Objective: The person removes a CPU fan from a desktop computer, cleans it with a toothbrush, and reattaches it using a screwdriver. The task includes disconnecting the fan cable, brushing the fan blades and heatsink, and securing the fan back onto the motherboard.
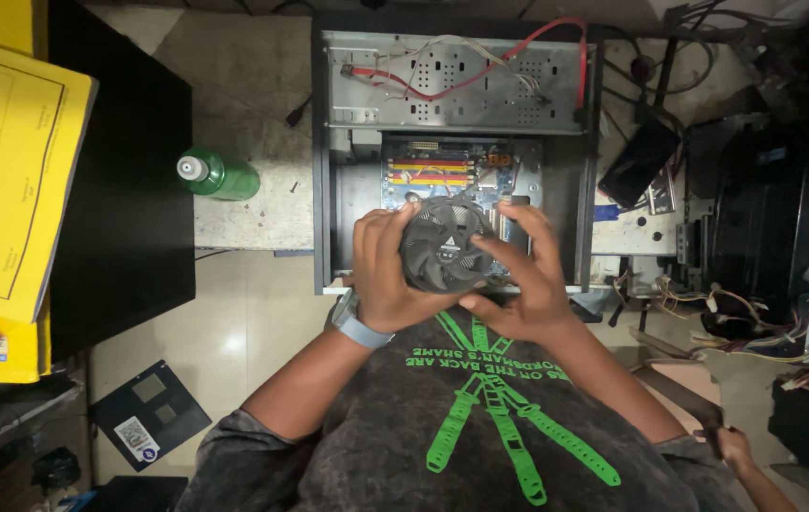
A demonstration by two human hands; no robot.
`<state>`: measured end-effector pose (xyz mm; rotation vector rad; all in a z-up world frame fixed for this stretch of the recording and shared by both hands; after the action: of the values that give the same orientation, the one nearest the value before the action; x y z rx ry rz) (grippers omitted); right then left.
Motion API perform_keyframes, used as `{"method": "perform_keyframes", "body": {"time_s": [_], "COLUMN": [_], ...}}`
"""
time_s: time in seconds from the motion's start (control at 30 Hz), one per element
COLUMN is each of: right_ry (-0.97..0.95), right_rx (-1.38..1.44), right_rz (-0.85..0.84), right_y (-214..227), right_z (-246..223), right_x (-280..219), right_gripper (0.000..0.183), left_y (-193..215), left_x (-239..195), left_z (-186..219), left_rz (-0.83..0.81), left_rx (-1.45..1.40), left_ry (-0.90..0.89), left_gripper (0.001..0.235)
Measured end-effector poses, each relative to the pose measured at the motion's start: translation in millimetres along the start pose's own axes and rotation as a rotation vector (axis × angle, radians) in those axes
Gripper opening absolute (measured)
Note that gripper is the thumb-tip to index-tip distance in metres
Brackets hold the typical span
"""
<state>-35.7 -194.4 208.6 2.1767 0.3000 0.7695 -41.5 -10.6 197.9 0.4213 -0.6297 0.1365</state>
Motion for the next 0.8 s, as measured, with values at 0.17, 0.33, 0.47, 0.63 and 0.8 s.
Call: {"method": "perform_keyframes", "body": {"time_s": [0.17,0.33,0.47,0.63,0.8], "right_ry": [0.054,0.004,-0.169,-0.679,-0.986], "right_rx": [-0.104,-0.027,-0.025,0.146,0.091], "right_rz": [-0.03,-0.05,0.019,0.435,0.249], "right_y": [3.0,-0.6,-0.3,18.0,-8.5], "right_z": [-4.3,9.9,57.9,193.5,327.9], "right_x": [3.7,-5.9,-32.6,-101.2,-160.5], "right_gripper": [0.067,0.067,0.049,0.026,0.018], "left_y": [-4.5,-14.7,-23.2,-31.5,-36.9], "left_x": [-3.5,-14.0,-27.3,-46.2,-45.3], "left_z": [-6.5,-30.0,-62.6,-96.5,-100.3], "left_rz": [-0.029,-0.031,0.032,0.096,0.099], "left_rx": [0.039,0.039,0.015,-0.101,0.027], "left_ry": [0.038,0.185,0.324,0.545,0.537], "left_gripper": [0.109,0.114,0.119,0.112,0.106]}}
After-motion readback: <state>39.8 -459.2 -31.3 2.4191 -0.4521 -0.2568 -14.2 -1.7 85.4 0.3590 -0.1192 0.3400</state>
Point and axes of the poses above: each hand's wrist, its own x-axis towards the middle knuckle, its own y-axis out of the back of the hand, z = x × y, the point moved 7 cm from there along x, towards the middle knuckle, and after that the axes turned 8 degrees about -x, right-handed, at the moved point
